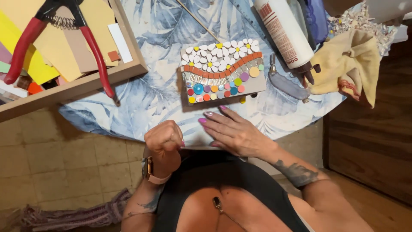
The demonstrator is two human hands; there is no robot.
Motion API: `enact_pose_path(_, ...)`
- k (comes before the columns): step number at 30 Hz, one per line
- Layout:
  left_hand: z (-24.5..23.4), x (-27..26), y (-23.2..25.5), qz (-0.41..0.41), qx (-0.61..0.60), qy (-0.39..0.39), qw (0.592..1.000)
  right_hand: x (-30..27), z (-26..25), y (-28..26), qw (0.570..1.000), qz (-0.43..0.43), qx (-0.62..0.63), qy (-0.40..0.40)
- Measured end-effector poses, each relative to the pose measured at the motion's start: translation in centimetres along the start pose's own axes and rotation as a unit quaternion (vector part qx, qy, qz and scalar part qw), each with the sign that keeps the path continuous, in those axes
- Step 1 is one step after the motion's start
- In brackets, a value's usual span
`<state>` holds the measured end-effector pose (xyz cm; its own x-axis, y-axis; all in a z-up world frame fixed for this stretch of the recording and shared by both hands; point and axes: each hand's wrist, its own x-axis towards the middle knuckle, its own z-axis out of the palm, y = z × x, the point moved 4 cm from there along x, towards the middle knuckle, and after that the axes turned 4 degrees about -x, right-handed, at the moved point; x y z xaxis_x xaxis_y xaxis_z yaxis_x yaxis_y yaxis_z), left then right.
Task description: Decorating a small box with colorful dots and beads using glue
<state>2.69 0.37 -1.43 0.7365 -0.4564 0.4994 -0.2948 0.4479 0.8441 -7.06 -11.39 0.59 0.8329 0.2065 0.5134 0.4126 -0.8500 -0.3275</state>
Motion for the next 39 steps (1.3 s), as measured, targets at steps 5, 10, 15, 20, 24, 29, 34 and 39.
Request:
enact_pose_path(5, -0.8, 0.3, -0.1, -0.009, 0.023, 0.012, 1.0, -3.2, -1.2, 2.0, 0.997, 0.01, -0.06, -0.054)
enact_pose_path(10, -1.6, 1.3, 0.0, -0.006, 0.035, 0.011, 0.999, -4.8, -2.9, 3.5, 0.995, 0.044, -0.088, -0.031)
enact_pose_path(15, -0.4, 4.2, -0.9, -0.129, 0.113, -0.174, 0.97, -4.5, -5.9, 8.0, 0.98, 0.153, 0.018, 0.126)
enact_pose_path(20, -0.1, 6.6, -2.8, -0.166, 0.133, -0.279, 0.936, -1.3, -7.1, 10.1, 0.957, 0.231, 0.159, 0.074)
enact_pose_path(24, -0.1, 7.0, -3.9, -0.197, 0.147, -0.329, 0.912, 1.0, -6.7, 10.8, 0.948, 0.232, 0.214, -0.046)
enact_pose_path(29, -0.4, 7.3, -4.5, -0.18, 0.16, -0.315, 0.918, 1.5, -5.7, 11.5, 0.906, 0.26, 0.325, -0.072)
enact_pose_path(34, -0.7, 7.5, -4.7, -0.174, 0.15, -0.295, 0.927, 1.2, -5.2, 11.7, 0.899, 0.273, 0.34, -0.045)
enact_pose_path(39, -1.6, 7.3, -5.2, -0.158, 0.17, -0.289, 0.929, 1.1, -4.6, 12.0, 0.896, 0.277, 0.346, -0.021)
